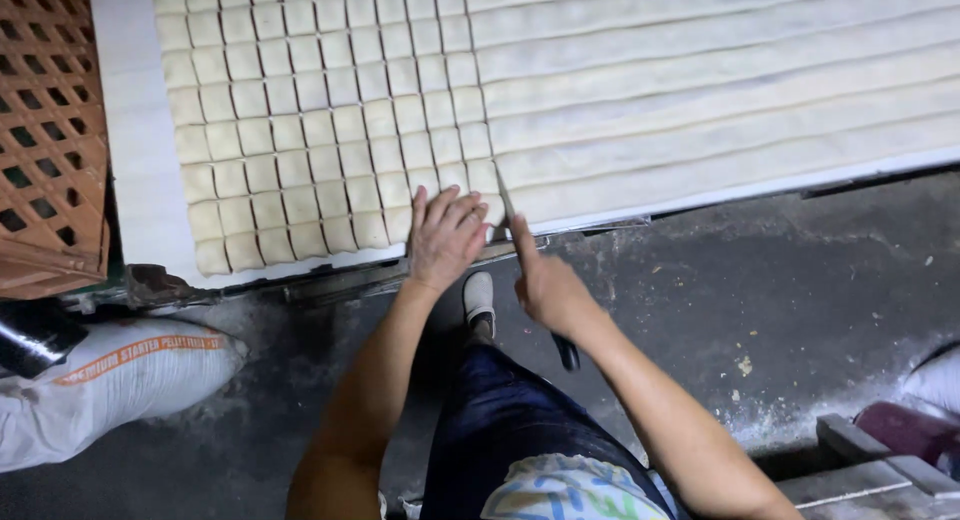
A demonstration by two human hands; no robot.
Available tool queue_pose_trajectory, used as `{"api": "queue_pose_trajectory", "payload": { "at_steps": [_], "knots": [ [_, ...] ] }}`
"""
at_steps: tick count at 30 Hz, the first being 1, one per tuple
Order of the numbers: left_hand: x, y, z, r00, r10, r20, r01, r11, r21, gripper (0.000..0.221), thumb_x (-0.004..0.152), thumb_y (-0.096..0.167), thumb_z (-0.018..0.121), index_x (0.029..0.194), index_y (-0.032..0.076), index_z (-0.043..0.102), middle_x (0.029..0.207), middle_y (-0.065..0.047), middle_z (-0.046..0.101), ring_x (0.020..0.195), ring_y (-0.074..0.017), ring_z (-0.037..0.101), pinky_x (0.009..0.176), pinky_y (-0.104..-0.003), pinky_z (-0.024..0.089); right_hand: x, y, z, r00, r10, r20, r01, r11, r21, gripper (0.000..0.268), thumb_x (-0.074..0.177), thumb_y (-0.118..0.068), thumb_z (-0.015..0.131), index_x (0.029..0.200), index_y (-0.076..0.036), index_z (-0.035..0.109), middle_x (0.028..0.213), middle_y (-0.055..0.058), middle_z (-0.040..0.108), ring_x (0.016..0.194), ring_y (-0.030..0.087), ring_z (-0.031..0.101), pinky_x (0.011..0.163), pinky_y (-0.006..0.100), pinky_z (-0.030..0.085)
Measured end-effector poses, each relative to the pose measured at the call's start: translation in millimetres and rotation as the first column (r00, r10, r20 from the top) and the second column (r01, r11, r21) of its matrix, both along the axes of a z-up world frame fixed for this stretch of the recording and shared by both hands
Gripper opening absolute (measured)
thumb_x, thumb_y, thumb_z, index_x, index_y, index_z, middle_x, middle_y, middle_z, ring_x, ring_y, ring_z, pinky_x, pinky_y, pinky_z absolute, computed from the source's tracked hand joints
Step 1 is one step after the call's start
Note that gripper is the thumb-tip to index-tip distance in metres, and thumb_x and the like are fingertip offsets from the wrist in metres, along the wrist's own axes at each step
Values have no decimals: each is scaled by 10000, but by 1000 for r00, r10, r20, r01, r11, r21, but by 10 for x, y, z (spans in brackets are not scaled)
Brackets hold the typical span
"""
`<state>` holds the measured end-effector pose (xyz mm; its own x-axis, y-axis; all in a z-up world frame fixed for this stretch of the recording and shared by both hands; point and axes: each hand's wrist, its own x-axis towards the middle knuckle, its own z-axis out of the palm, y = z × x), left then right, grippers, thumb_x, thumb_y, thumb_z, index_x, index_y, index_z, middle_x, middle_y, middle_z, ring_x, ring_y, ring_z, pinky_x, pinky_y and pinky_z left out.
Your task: Cutting long strips of dough into small squares using a large knife
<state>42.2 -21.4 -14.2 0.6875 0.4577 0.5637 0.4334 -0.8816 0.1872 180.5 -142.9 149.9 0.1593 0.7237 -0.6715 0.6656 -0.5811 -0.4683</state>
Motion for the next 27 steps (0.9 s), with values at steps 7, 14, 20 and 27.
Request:
{"api": "queue_pose_trajectory", "payload": {
  "at_steps": [7, 14, 20, 27],
  "knots": [
    [0, -40, 15, 999, 29, 17, -28, 998, -47, 255, 968, 282, 690, 1193, 167, 718, 1270, -29, 677, 1284, -303, 580, 1172, -621, 288, 158, -581, 616, 984, -173, -37, 177, 959, 223, 866, 887, -71, 573, 1632, -180, 144, 1051, 405, 684, 1052, 580, 652, 906, 659, 524],
    [289, -62, 274, 998, -59, -9, 58, 996, -65, 420, 874, 448, 762, 1195, 182, 707, 1276, -62, 656, 1299, -367, 531, 1131, -698, 304, 769, 647, 158, 967, -252, 23, 217, 871, 441, 881, 911, -115, 600, 1641, -266, 130, 1042, 408, 674, 1058, 592, 638, 910, 644, 521],
    [302, 1, 262, 998, -58, -17, 58, 998, -10, 361, 944, 407, 703, 1237, 197, 676, 1290, -63, 611, 1261, -374, 551, 1074, -714, 357, 1108, 2029, -512, 961, -260, 99, 186, 865, 466, 836, 963, -132, 573, 1636, -285, 100, 1079, 385, 674, 1080, 566, 653, 941, 619, 533],
    [279, 62, 513, 998, -47, -33, 45, 997, -63, 405, 946, 423, 775, 1248, 166, 693, 1335, -28, 662, 1286, -327, 565, 1125, -696, 339, 1343, 2822, -700, 971, -209, 112, 144, 896, 421, 872, 938, -79, 525, 1641, -219, 28, 791, 287, 653, 651, 469, 594, 611, 555, 468]
  ]
}}
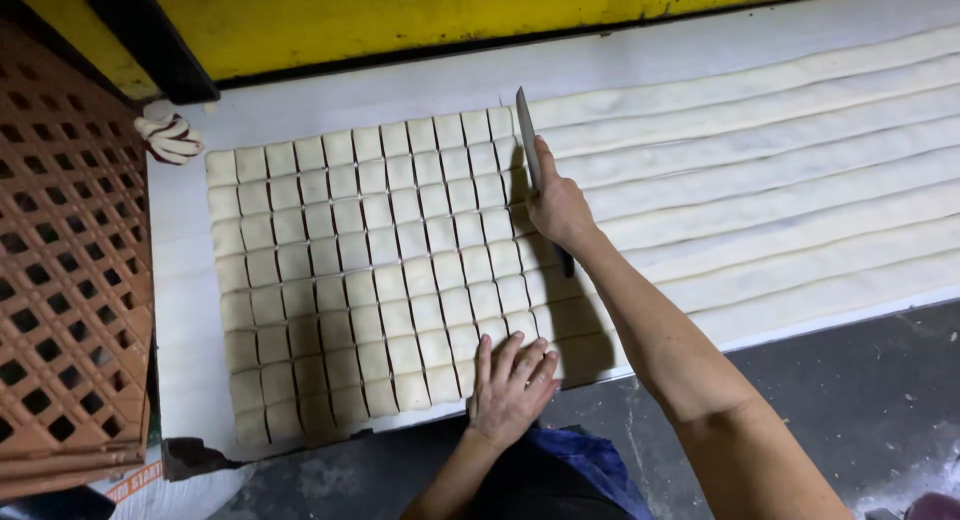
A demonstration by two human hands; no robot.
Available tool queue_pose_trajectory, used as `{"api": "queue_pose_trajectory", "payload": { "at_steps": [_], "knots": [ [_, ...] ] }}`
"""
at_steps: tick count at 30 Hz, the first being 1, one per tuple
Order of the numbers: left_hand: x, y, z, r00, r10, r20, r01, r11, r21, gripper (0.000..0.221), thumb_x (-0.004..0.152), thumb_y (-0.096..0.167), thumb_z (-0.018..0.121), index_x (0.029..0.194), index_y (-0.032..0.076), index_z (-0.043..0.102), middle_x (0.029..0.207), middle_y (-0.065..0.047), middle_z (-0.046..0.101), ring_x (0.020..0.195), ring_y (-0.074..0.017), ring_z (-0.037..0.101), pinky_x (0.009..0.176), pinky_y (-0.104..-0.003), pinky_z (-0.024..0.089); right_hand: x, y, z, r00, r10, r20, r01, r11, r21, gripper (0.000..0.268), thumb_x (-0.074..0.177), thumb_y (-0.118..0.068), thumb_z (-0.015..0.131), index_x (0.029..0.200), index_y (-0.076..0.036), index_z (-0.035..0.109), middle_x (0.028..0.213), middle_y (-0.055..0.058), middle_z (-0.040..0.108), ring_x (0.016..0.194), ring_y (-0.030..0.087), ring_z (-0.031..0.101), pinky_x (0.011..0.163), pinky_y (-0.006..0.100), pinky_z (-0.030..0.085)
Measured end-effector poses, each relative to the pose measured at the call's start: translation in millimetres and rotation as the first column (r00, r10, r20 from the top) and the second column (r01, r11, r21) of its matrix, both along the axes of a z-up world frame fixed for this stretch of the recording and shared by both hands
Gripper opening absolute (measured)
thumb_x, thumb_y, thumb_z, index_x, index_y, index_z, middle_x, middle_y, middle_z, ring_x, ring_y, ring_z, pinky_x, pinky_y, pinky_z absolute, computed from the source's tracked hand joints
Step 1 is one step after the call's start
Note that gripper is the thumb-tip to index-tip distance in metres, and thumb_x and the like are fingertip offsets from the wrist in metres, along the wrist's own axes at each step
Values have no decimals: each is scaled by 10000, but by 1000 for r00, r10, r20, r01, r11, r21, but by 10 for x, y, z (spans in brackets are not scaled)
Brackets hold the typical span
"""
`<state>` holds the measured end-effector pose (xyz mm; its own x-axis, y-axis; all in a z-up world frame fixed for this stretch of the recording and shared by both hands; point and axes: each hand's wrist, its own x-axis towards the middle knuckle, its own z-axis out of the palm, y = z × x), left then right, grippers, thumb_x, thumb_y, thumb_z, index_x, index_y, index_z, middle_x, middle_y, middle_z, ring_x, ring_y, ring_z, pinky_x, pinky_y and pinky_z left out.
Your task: Cutting long strips of dough into small squares using a large knife
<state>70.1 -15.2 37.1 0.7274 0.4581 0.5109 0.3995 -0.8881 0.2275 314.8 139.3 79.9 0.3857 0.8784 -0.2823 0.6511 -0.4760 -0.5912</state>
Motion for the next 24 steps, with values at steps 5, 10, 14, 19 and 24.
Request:
{"api": "queue_pose_trajectory", "payload": {
  "at_steps": [5, 10, 14, 19, 24],
  "knots": [
    [-8, 12, 19, 1000, -5, 12, 5, 1000, -27, 341, 988, 384, 739, 1239, 159, 688, 1359, -38, 645, 1275, -339, 584, 1091, -706, 365, 28, 88, -97, 1000, -21, 13, 22, 997, -72, 864, 947, -107, 497, 1649, -246, 13, 815, 299, 653, 651, 471, 615, 601, 552, 500],
    [2, 28, 37, 1000, 2, 31, 0, 999, -50, 327, 987, 370, 747, 1230, 158, 691, 1347, -42, 655, 1261, -336, 598, 1087, -704, 368, 49, 198, -81, 999, -12, 51, 20, 987, -157, 869, 944, -123, 503, 1650, -250, 13, 877, 299, 662, 728, 476, 636, 667, 554, 518],
    [-19, 19, 25, 1000, -13, 13, 14, 995, -102, 213, 1052, 224, 582, 1213, 134, 689, 1350, -67, 650, 1254, -351, 584, 1082, -706, 365, 206, 499, -150, 994, 68, 91, -52, 985, -167, 867, 931, -95, 549, 1649, -160, 67, 1005, 331, 702, 885, 483, 686, 807, 534, 539],
    [-60, -42, -98, 1000, -19, -5, 18, 994, -111, 249, 1030, 278, 644, 1236, 141, 671, 1347, -89, 642, 1281, -360, 574, 1099, -706, 354, 236, 589, -170, 988, 127, 85, -101, 961, -256, 852, 936, -102, 490, 1651, -155, 30, 1090, 348, 670, 967, 488, 660, 870, 531, 524],
    [36, 58, 41, 996, 53, 70, -53, 999, -7, 265, 949, 319, 764, 1150, 160, 700, 1244, -18, 683, 1188, -277, 633, 1093, -631, 416, -106, -390, 76, 979, 190, 76, -161, 946, -282, 875, 946, -132, 456, 1649, -162, -64, 1008, 405, 661, 923, 559, 654, 809, 579, 499]
  ]
}}
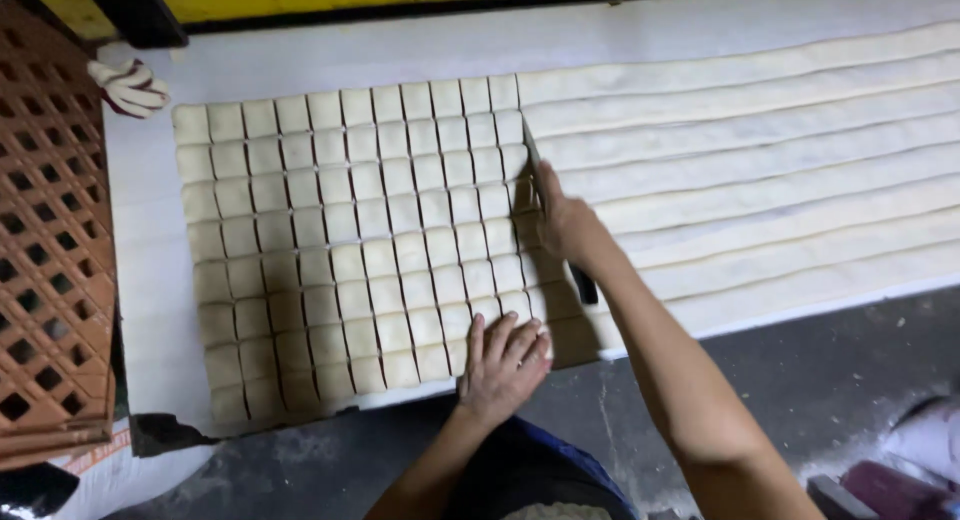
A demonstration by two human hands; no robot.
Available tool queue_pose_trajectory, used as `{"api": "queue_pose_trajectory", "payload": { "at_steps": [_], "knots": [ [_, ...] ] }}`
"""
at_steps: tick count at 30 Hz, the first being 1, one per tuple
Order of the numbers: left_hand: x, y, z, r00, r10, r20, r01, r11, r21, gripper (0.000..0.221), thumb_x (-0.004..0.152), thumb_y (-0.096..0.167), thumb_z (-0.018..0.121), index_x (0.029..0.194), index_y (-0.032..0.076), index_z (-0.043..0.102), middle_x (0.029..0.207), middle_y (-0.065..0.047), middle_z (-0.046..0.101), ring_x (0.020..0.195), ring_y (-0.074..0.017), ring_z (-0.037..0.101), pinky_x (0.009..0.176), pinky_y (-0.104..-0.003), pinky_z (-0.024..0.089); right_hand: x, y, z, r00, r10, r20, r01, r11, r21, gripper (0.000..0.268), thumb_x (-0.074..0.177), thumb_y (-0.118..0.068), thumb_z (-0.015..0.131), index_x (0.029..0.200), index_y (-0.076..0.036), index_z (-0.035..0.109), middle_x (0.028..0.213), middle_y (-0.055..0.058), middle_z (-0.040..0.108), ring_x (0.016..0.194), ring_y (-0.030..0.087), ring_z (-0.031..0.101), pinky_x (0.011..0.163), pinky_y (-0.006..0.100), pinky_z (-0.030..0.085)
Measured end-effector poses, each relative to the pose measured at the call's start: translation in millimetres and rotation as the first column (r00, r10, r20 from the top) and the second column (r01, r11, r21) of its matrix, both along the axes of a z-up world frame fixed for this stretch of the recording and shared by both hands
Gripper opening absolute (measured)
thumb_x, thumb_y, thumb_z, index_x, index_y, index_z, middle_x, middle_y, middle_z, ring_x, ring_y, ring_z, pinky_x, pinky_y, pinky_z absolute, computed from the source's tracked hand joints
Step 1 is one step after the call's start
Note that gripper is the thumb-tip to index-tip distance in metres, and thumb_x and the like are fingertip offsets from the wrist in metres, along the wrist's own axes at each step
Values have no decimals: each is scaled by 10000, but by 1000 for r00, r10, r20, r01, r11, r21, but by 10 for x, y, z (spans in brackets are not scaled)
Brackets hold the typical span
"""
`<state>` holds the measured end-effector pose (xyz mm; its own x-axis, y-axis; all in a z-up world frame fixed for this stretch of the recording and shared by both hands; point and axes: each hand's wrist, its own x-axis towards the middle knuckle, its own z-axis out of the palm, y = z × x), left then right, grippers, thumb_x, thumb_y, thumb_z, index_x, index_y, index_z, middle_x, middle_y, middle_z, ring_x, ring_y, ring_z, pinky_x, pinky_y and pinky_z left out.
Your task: Cutting long strips of dough into small squares using a large knife
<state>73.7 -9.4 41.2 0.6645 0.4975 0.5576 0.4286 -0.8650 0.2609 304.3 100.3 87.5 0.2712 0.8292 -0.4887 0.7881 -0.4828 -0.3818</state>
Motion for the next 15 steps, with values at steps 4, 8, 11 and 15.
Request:
{"api": "queue_pose_trajectory", "payload": {
  "at_steps": [4, 8, 11, 15],
  "knots": [
    [11, -97, -270, 999, -30, 15, 30, 1000, 2, 301, 978, 364, 645, 1215, 181, 669, 1265, -69, 627, 1220, -356, 606, 1085, -713, 361, -326, -623, 247, 994, -104, -30, 98, 982, -163, 796, 965, -185, 498, 1638, -211, 73, 1139, 354, 669, 1094, 540, 659, 926, 610, 554],
    [32, -178, -163, 999, -15, 37, 14, 1000, 5, 302, 961, 286, 663, 1246, 186, 662, 1286, -63, 615, 1271, -383, 567, 1100, -725, 316, -276, -718, 15, 998, -66, 2, 66, 989, -135, 819, 958, -187, 514, 1641, -216, 64, 1153, 355, 664, 1105, 532, 657, 923, 608, 559],
    [56, -217, -392, 998, -47, 44, 47, 999, -15, 237, 926, 284, 723, 1139, 181, 702, 1245, -39, 635, 1272, -355, 559, 1114, -704, 322, -260, -846, -57, 999, -45, -18, 43, 995, -96, 846, 944, -178, 537, 1635, -206, 49, 1138, 351, 668, 1107, 540, 653, 944, 613, 547],
    [60, -227, -459, 997, -79, 22, 79, 997, 19, 178, 859, 267, 775, 989, 158, 720, 1147, -79, 639, 1235, -374, 573, 1088, -714, 340, -574, -1553, 316, 996, -33, -89, 19, 989, -147, 841, 966, -180, 508, 1637, -185, 0, 1192, 390, 645, 1172, 559, 617, 1011, 629, 501]
  ]
}}
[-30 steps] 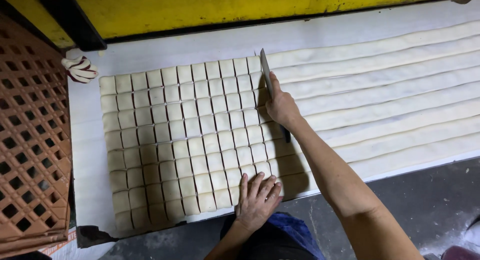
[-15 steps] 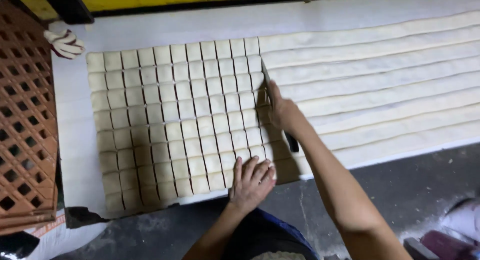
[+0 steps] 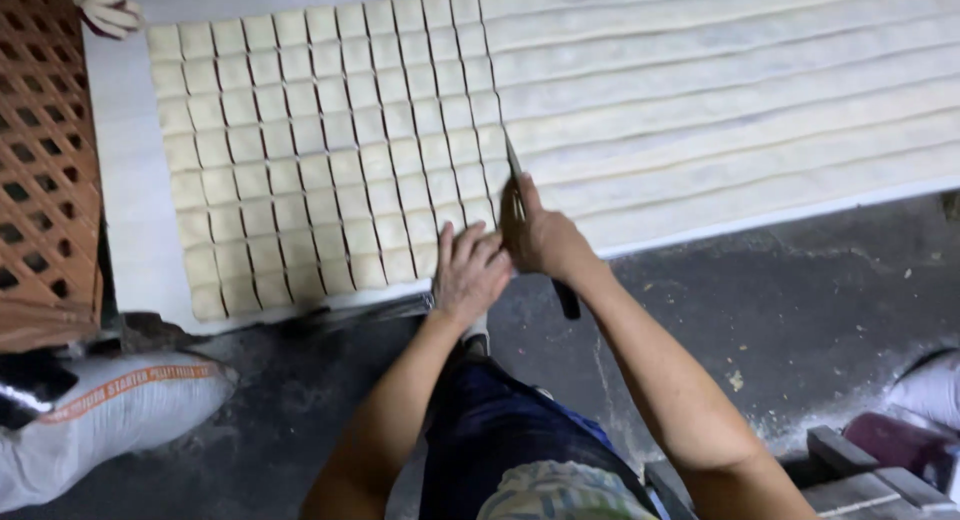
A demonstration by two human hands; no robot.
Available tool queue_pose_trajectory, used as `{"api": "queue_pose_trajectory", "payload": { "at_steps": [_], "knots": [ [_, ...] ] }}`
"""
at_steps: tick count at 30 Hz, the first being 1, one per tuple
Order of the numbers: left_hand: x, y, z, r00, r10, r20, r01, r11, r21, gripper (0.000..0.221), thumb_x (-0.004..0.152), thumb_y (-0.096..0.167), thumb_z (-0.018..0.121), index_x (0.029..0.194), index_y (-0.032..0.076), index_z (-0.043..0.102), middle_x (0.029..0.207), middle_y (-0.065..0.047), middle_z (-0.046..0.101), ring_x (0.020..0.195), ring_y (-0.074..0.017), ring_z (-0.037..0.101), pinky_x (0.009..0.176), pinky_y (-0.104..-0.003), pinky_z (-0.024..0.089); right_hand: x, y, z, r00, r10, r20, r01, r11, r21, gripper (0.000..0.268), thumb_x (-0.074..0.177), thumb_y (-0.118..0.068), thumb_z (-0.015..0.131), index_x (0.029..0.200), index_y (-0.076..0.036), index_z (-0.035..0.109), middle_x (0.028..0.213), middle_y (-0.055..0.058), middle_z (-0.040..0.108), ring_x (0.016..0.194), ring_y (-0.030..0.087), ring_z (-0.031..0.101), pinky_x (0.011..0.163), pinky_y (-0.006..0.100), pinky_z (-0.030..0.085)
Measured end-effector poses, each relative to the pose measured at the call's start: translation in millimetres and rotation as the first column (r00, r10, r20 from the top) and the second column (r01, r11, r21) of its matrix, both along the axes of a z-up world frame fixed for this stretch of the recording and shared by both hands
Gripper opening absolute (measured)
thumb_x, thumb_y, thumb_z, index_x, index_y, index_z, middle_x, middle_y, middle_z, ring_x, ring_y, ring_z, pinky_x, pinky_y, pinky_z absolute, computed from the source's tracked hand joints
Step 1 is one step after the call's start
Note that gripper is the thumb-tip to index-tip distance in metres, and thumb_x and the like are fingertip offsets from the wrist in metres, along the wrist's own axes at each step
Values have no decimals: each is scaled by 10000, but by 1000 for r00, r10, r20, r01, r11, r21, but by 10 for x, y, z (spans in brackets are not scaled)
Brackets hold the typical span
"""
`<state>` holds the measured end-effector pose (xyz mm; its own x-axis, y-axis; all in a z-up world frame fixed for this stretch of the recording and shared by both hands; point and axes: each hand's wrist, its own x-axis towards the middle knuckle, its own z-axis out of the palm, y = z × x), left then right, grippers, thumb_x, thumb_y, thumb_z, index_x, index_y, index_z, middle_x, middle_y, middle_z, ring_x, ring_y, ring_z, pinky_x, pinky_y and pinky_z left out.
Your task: Cutting long strips of dough into small squares using a large knife
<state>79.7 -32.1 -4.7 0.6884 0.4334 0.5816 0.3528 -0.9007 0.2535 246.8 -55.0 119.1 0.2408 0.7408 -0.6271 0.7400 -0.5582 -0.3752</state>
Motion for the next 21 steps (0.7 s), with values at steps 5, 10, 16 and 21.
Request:
{"api": "queue_pose_trajectory", "payload": {
  "at_steps": [5, 10, 16, 21],
  "knots": [
    [36, -29, -34, 992, 94, -79, -87, 992, 93, 195, 943, 327, 714, 1093, 203, 709, 1187, -19, 604, 1249, -300, 541, 1126, -670, 321, -391, -1216, 401, 989, 3, -145, -3, 1000, -2, 860, 922, -92, 501, 1635, -116, 22, 1149, 412, 652, 1131, 572, 630, 952, 651, 519],
    [17, -53, -190, 991, 104, -87, -89, 984, 156, 247, 948, 309, 691, 1157, 179, 672, 1245, -29, 613, 1247, -311, 567, 1125, -666, 329, -210, -1856, 561, 975, -126, -184, 159, 971, 180, 871, 896, -64, 582, 1638, -189, 145, 1069, 402, 679, 1035, 576, 661, 832, 634, 553],
    [10, -4, -144, 987, 70, -145, -58, 995, 86, 268, 974, 329, 647, 1198, 184, 677, 1296, -50, 623, 1284, -328, 556, 1132, -672, 311, 265, -1385, 939, 955, -239, -175, 294, 844, 449, 862, 909, -62, 554, 1645, -240, 142, 1024, 425, 672, 1043, 598, 636, 814, 648, 524],
    [54, -78, 171, 994, 41, -103, -46, 998, -41, 399, 883, 399, 723, 1207, 170, 674, 1298, -72, 618, 1285, -349, 547, 1133, -684, 300, 580, -625, 325, 961, -237, -141, 274, 878, 392, 885, 902, -125, 597, 1638, -313, 144, 1024, 406, 679, 1068, 586, 633, 909, 640, 509]
  ]
}}
